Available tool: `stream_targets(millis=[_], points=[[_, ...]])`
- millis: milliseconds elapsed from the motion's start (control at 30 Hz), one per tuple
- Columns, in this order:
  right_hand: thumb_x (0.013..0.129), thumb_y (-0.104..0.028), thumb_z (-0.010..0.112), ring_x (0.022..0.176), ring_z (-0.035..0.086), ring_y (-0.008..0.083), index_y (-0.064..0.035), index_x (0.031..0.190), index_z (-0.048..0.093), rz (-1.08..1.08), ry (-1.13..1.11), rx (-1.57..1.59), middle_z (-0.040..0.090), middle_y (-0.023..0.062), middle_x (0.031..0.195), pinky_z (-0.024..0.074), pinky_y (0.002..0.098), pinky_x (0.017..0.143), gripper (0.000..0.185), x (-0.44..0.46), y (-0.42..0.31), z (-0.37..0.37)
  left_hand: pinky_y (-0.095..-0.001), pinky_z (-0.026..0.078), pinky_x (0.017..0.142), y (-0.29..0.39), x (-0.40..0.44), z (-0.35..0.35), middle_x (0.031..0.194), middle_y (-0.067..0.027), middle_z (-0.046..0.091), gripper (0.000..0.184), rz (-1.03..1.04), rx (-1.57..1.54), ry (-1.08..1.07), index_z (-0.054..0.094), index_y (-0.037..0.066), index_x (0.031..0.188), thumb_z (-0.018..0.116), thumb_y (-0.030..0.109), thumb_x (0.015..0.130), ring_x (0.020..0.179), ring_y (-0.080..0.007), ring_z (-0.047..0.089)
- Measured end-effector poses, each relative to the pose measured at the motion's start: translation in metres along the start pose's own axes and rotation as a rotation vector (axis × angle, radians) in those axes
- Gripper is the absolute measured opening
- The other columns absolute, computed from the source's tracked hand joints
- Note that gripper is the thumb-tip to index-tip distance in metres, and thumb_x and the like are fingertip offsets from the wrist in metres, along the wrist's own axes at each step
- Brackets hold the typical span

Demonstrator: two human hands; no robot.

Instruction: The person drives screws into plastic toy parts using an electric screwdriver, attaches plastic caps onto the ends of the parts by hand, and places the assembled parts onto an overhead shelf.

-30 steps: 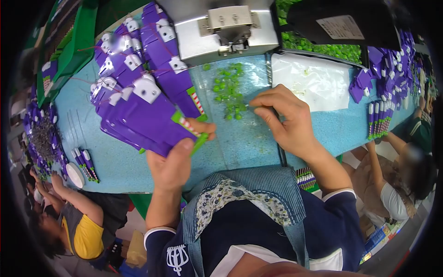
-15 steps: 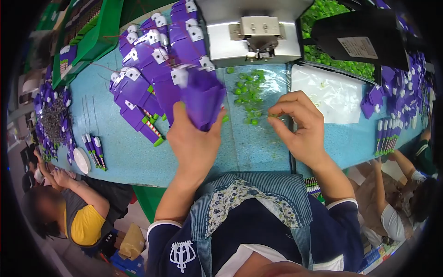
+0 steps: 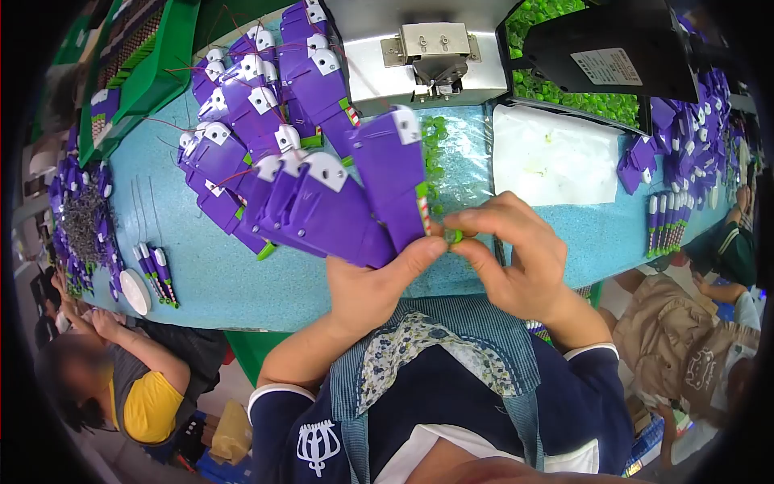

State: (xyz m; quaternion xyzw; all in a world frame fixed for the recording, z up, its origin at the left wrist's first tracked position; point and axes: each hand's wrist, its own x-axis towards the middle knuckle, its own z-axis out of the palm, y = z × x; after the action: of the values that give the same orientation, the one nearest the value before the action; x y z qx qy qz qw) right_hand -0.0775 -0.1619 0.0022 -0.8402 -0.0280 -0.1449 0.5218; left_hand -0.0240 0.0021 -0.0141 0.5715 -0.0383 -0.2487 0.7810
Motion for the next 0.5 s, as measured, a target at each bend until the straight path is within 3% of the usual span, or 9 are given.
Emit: stream_targets(millis=[67, 167, 267, 400, 433, 500], points=[[0.072, 0.004, 0.072, 0.075, 0.063, 0.0237, 0.0050, 0.099, 0.061, -0.107, 0.078, -0.001, 0.068, 0.0156, 0.088, 0.0498, 0.0306, 0.066, 0.029, -0.003, 0.003, 0.008, -0.0265, 0.050, 0.073, -0.001, 0.001, 0.000, 0.092, -0.0066, 0.064, 0.029, -0.029, -0.050, 0.006, 0.059, -0.001, 0.106, 0.071, -0.003, 0.079, 0.082, -0.0121, 0.062], [0.073, 0.001, 0.073, 0.075, 0.062, 0.0245, 0.0044, 0.098, 0.062, 0.039, 0.037, 0.090, 0.067, 0.0156, 0.087, 0.0491, 0.0310, 0.067, 0.028, -0.002, 0.000, 0.003, -0.0260, 0.050, 0.073, 0.002, 0.002, 0.003, 0.093, -0.0058, 0.064, 0.030, -0.092, -0.168, 0.011, 0.058, -0.001, 0.107, 0.070, -0.004, 0.079, 0.082, -0.0117, 0.061], [0.068, 0.001, 0.075, 0.073, 0.061, 0.0257, 0.0017, 0.095, 0.064, -0.044, 0.031, 0.119, 0.066, 0.0121, 0.087, 0.0487, 0.0330, 0.064, 0.029, -0.001, 0.009, 0.001, -0.0257, 0.049, 0.074, 0.000, 0.002, 0.006, 0.095, -0.0057, 0.064, 0.031, -0.136, -0.249, 0.006, 0.058, 0.000, 0.108, 0.069, -0.005, 0.079, 0.085, -0.0122, 0.061], [0.069, 0.001, 0.074, 0.075, 0.061, 0.0254, 0.0004, 0.092, 0.064, -0.003, 0.032, 0.072, 0.066, 0.0123, 0.088, 0.0484, 0.0326, 0.065, 0.025, -0.005, 0.012, -0.015, -0.0281, 0.049, 0.078, -0.001, 0.003, 0.012, 0.101, -0.0073, 0.063, 0.032, -0.149, -0.221, -0.030, 0.057, 0.000, 0.110, 0.069, -0.003, 0.080, 0.090, -0.0147, 0.061], [0.068, 0.001, 0.073, 0.075, 0.061, 0.0260, -0.0007, 0.090, 0.064, -0.003, 0.096, -0.069, 0.065, 0.0118, 0.088, 0.0481, 0.0334, 0.066, 0.024, -0.006, 0.016, -0.023, -0.0281, 0.049, 0.078, -0.003, 0.003, 0.010, 0.101, -0.0073, 0.063, 0.032, -0.156, -0.228, -0.046, 0.057, 0.000, 0.110, 0.069, -0.003, 0.080, 0.090, -0.0147, 0.061], [0.067, 0.000, 0.072, 0.078, 0.058, 0.0266, -0.0027, 0.087, 0.063, 0.023, 0.180, -0.382, 0.064, 0.0095, 0.088, 0.0464, 0.0352, 0.069, 0.022, -0.009, 0.031, -0.043, -0.0404, 0.053, 0.079, -0.009, 0.002, 0.002, 0.103, -0.0092, 0.061, 0.035, -0.115, -0.130, -0.014, 0.053, 0.001, 0.117, 0.065, 0.008, 0.085, 0.089, -0.0214, 0.062]])
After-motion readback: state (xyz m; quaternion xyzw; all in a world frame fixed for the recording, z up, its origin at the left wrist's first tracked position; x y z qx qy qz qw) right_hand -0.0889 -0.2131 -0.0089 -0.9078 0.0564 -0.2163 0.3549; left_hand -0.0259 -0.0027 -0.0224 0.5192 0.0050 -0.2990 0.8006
